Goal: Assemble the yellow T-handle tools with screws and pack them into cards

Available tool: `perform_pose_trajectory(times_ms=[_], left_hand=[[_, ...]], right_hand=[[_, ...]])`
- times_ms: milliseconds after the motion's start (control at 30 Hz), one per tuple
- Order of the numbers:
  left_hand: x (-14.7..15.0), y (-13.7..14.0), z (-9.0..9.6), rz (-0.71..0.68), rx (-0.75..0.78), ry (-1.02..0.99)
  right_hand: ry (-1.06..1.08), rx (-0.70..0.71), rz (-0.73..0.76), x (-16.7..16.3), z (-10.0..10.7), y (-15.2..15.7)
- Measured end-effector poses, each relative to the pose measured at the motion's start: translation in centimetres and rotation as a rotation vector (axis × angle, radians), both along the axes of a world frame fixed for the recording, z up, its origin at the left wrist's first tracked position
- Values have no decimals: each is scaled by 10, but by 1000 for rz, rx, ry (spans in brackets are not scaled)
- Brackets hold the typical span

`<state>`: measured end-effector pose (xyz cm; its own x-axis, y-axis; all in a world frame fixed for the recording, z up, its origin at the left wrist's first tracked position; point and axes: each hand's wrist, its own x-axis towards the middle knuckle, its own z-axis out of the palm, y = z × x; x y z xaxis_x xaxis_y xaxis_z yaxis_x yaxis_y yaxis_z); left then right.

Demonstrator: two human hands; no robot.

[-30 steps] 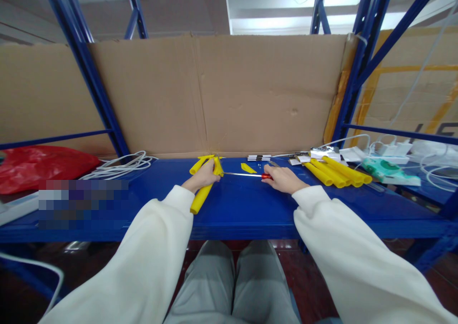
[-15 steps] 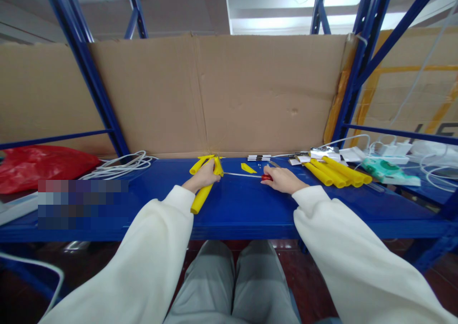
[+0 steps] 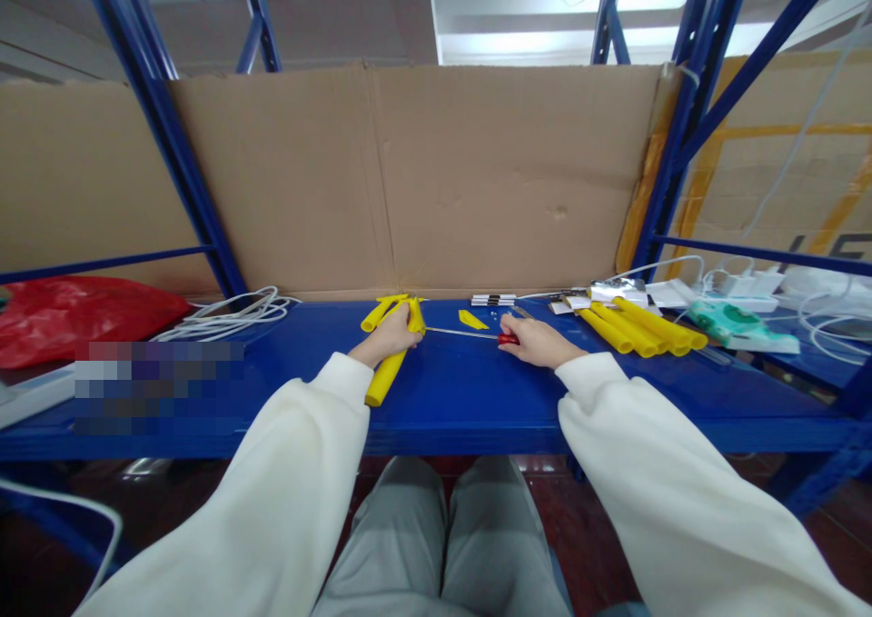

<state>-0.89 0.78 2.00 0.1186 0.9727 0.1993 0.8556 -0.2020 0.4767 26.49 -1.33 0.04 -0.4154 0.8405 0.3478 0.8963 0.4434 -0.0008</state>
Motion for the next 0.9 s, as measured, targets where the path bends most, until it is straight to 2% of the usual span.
perform_pose_trajectory(times_ms=[133,400,667,900], left_hand=[[0,1,-1,0,-11,-8],[0,3,-3,-4,7,-24],[1,-1,0,-13,-14,-14],[1,-1,-1,-22,-4,3]], right_hand=[[-41,29,-22,0,0,2],[81,-76,22,0,-1,3],[1,32,-34,-1,1,0],[-35,23,-17,0,1,2]])
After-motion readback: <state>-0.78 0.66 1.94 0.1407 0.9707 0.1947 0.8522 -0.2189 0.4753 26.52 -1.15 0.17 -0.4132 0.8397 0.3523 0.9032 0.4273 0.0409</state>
